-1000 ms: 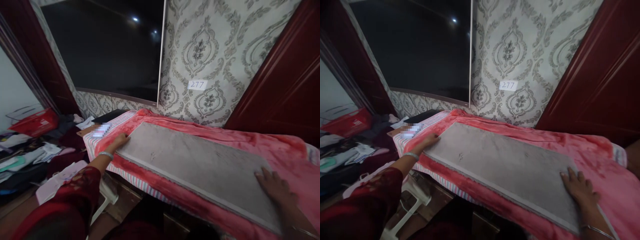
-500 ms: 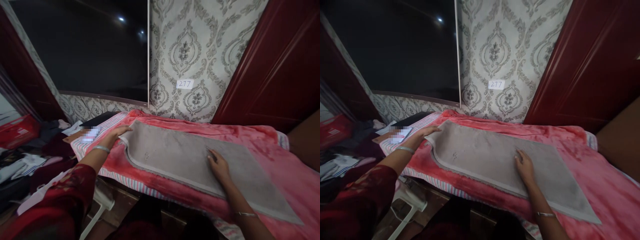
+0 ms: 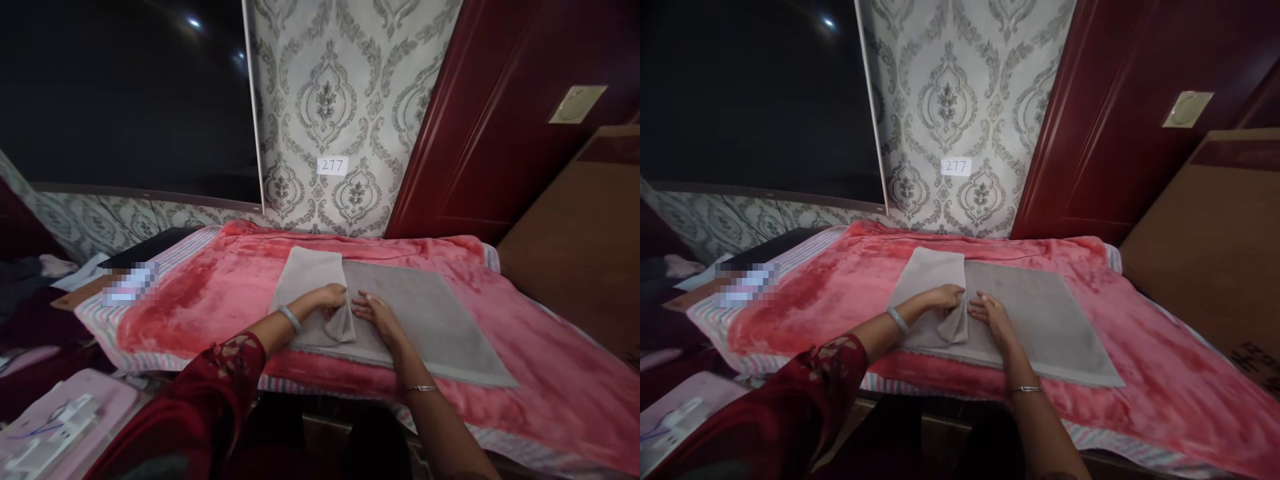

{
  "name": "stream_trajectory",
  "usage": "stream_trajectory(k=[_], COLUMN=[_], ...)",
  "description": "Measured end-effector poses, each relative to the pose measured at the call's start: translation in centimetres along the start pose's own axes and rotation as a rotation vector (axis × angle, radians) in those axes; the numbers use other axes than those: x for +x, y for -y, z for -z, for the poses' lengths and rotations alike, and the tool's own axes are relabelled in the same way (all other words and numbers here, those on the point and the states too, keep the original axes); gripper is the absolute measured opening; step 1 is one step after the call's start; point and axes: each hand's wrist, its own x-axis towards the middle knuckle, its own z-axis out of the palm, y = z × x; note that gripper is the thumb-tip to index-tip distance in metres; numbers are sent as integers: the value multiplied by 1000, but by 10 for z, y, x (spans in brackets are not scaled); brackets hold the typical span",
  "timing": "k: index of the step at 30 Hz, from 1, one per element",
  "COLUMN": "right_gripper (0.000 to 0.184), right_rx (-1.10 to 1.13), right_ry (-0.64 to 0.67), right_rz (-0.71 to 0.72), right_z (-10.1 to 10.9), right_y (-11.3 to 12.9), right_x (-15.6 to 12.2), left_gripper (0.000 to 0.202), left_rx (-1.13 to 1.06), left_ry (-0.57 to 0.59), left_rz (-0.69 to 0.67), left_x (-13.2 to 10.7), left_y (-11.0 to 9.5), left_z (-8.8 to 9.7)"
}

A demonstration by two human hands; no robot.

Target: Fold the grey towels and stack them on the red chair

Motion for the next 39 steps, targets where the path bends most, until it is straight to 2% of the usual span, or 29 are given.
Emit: stream_trajectory(k=[2, 3, 4, 5, 6, 8, 9, 11, 14, 18, 22, 25, 28, 30, 35, 39], right_gripper=[32, 30, 29, 29, 30, 34, 36, 40, 45, 55, 62, 61, 60, 62, 59, 52], right_rx=[10, 8, -1, -18, -47, -171, -248, -381, -477, -575, -675, -820, -867, -874, -885, -868], right_ry=[2, 0, -2, -2, -2, 0, 0, -7, -16, -43, -116, -193, -187, -172, -139, -136], right_rz=[-12, -22, -31, -40, -48, -58, -61, -63, -37, 77, 186, 227, 209, 203, 210, 274], right_z=[0, 0, 0, -1, -2, -6, -9, -16, -29, -41, -36, -25, -17, -14, -14, -21], right_y=[0, 1, 3, 4, 6, 9, 11, 14, 17, 19, 16, 10, 6, 5, 8, 7], right_x=[0, 1, 1, 2, 3, 6, 8, 14, 27, 36, 31, 25, 24, 26, 37, 39], left_gripper=[70, 70, 67, 62, 55, 43, 42, 40, 40, 40, 44, 40, 41, 43, 55, 65], left_rx=[-92, -157, -241, -338, -434, -570, -597, -626, -660, -696, -703, -607, -423, -382, -549, -633], left_ry=[103, 126, 100, 5, -139, -524, -625, -698, -708, -689, -701, -699, -710, -715, -643, -633], left_rz=[36, 31, 22, 14, 10, 31, 48, 86, 158, 180, 144, 79, 71, 62, 38, -13], left_x=[-3, -4, -6, -7, -8, -13, -17, -26, -37, -38, -30, -27, -25, -25, -26, -27], left_y=[2, 7, 14, 24, 36, 64, 79, 108, 141, 161, 167, 172, 175, 177, 180, 182], left_z=[-10, -9, -3, 5, 16, 39, 49, 61, 59, 37, 28, 26, 21, 17, 11, 11])
